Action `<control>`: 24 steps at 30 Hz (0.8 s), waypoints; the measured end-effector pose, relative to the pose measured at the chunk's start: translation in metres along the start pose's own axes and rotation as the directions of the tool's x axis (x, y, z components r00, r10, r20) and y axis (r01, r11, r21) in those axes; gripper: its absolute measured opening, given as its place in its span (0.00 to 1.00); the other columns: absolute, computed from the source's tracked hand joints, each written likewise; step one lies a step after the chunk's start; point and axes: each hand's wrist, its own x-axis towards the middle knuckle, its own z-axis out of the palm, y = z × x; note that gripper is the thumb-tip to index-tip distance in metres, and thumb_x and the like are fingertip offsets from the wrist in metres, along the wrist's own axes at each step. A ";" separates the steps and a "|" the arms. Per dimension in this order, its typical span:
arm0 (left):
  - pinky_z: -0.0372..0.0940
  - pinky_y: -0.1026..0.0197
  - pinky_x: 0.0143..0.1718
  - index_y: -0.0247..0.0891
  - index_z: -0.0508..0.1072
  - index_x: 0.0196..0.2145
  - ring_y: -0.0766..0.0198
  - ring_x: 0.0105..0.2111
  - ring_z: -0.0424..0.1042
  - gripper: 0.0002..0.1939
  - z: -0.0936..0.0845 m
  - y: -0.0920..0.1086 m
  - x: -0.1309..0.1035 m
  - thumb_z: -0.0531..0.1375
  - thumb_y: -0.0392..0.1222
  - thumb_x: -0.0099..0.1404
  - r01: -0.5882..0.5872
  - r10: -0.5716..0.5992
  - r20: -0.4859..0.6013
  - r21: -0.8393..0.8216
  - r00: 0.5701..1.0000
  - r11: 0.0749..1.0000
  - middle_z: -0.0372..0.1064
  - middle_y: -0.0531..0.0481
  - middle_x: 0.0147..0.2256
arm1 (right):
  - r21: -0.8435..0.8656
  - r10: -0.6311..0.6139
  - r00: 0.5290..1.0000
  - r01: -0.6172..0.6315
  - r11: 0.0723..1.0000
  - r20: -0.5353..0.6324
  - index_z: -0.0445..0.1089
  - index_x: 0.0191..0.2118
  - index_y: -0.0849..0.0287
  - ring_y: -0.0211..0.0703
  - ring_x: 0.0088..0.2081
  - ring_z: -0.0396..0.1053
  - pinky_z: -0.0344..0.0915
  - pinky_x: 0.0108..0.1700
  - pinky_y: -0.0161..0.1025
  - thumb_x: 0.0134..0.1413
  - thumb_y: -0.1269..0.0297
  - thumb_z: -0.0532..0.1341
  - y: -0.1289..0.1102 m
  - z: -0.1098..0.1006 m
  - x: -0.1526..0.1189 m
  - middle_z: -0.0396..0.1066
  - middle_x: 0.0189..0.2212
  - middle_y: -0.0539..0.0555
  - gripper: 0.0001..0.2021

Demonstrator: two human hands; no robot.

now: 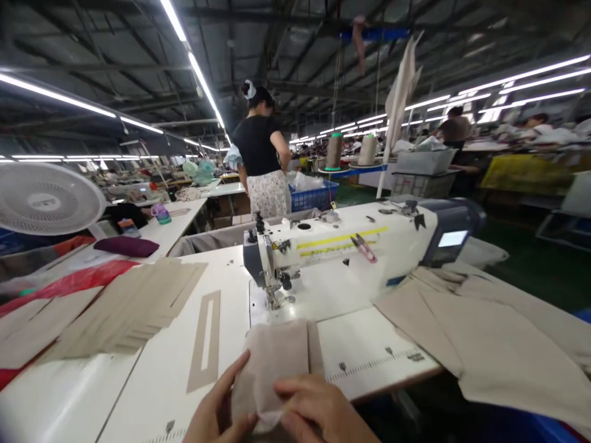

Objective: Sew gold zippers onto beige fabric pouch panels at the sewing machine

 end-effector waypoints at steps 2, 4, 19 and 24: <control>0.60 0.55 0.52 0.38 0.59 0.59 0.49 0.52 0.64 0.40 -0.005 0.002 -0.009 0.65 0.53 0.52 0.046 -0.042 -0.053 0.072 0.998 0.996 0.62 0.41 0.55 | 0.038 0.014 0.997 -0.017 0.999 0.076 0.76 0.34 0.56 0.45 0.46 0.71 0.66 0.50 0.38 0.57 0.63 0.57 -0.001 0.002 -0.007 0.74 0.43 0.56 0.10; 0.63 0.56 0.48 0.37 0.54 0.61 0.52 0.47 0.68 0.42 -0.011 0.007 -0.014 0.63 0.55 0.53 0.081 -0.076 -0.112 0.038 0.991 0.996 0.65 0.40 0.52 | 0.053 0.060 0.994 -0.065 0.996 0.091 0.75 0.33 0.55 0.45 0.46 0.70 0.65 0.50 0.39 0.57 0.61 0.57 0.002 -0.001 -0.013 0.73 0.42 0.55 0.10; 0.59 0.66 0.28 0.33 0.77 0.28 0.67 0.22 0.66 0.10 -0.003 0.040 0.006 0.63 0.42 0.49 0.367 -0.359 0.077 -0.191 0.930 0.910 0.71 0.52 0.21 | -0.327 0.387 0.900 -0.434 0.840 -0.201 0.65 0.25 0.56 0.44 0.27 0.66 0.57 0.29 0.38 0.51 0.62 0.58 0.046 0.029 0.019 0.66 0.23 0.51 0.07; 0.62 0.64 0.36 0.32 0.77 0.29 0.64 0.28 0.69 0.16 -0.010 0.042 0.001 0.68 0.47 0.46 0.358 -0.341 0.110 -0.325 0.933 0.875 0.73 0.47 0.26 | -0.269 0.376 0.900 -0.427 0.863 -0.222 0.62 0.23 0.56 0.45 0.28 0.65 0.58 0.29 0.38 0.50 0.65 0.56 0.051 0.035 0.019 0.65 0.23 0.51 0.07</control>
